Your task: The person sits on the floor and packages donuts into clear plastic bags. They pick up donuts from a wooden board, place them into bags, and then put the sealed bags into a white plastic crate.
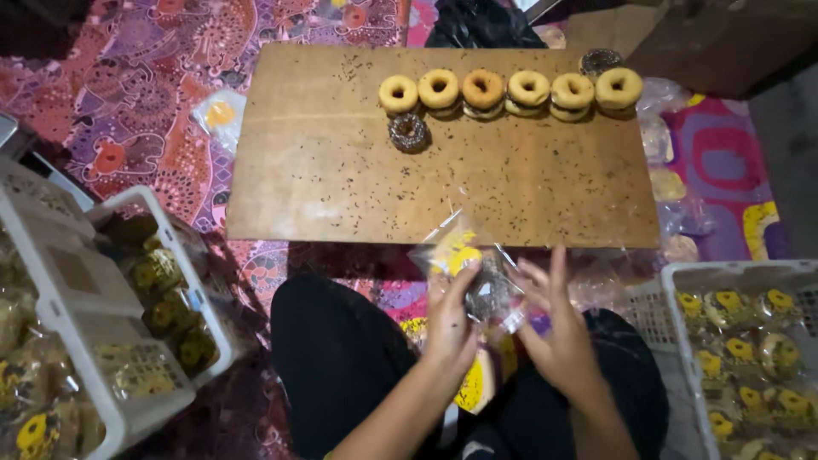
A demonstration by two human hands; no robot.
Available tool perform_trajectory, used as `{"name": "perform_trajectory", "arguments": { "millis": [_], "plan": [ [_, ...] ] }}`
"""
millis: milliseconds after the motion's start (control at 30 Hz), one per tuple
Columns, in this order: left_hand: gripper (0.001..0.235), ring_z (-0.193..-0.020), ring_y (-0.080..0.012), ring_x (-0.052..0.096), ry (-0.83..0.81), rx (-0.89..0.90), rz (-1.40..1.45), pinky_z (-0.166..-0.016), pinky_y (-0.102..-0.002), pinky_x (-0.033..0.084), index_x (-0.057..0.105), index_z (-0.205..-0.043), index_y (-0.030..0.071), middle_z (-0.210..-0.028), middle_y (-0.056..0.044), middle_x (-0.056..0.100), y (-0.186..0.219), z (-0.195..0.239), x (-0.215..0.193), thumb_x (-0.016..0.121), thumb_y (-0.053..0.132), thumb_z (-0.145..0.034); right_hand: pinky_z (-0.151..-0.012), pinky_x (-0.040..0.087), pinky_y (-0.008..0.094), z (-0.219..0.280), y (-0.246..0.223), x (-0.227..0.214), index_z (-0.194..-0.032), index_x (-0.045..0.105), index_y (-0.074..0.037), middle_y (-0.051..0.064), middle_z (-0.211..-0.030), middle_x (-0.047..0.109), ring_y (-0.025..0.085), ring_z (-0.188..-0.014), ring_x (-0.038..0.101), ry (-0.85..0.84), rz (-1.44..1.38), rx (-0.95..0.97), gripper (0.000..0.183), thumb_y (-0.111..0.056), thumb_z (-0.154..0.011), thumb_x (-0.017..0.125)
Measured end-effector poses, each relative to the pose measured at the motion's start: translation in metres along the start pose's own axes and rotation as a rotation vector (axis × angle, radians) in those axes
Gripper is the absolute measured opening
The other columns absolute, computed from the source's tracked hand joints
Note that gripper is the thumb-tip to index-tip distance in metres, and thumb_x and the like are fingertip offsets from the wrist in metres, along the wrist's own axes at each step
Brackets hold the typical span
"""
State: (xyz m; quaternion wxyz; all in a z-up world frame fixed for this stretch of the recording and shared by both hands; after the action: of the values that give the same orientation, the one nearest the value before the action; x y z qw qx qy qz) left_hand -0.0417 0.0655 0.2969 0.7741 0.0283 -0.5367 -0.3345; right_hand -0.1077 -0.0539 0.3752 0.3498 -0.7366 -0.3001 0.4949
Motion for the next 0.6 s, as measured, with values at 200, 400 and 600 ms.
{"name": "perform_trajectory", "arguments": {
  "millis": [200,400,600],
  "plan": [
    [0.044,-0.102,-0.0253,0.071,-0.014,-0.214,-0.065,-0.081,-0.036,0.061,0.051,-0.133,0.010,-0.115,-0.010,0.070,0.003,0.009,0.007,0.067,0.010,-0.092,-0.105,0.050,0.042,0.010,-0.012,0.000,-0.138,0.051,-0.004,0.016,-0.124,0.065,0.034,-0.114,0.065,0.311,0.243,-0.235,0.064,-0.012,-0.081,0.080],
    [0.028,-0.115,-0.0252,0.066,-0.439,0.399,-0.798,-0.095,-0.039,0.052,0.066,-0.125,0.001,-0.118,-0.016,0.073,0.023,0.032,-0.008,0.066,0.007,-0.098,-0.084,0.058,0.036,-0.006,0.003,-0.014,-0.109,0.076,-0.010,0.007,-0.108,0.075,0.024,-0.096,0.073,-0.041,0.276,-0.011,0.017,-0.017,-0.094,0.074],
    [0.027,-0.080,-0.0273,0.074,-0.466,0.232,-1.196,-0.072,-0.038,0.057,0.068,-0.125,0.002,-0.091,-0.018,0.074,0.029,0.084,-0.001,0.061,0.013,-0.102,-0.076,0.053,0.043,0.020,-0.045,-0.037,-0.110,0.075,-0.003,0.013,-0.094,0.067,0.029,-0.089,0.063,-0.203,0.553,-0.550,0.036,-0.016,-0.076,0.074]
  ]
}}
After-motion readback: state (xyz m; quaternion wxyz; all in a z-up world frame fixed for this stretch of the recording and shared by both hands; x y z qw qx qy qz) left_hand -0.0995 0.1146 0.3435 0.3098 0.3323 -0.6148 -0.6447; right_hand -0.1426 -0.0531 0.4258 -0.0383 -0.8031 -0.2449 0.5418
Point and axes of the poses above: each hand's wrist, its own z-axis away from the middle knuckle, its own x-axis out of the palm, y = z × x, the point moved 2 cm from there along -z, towards the middle knuckle
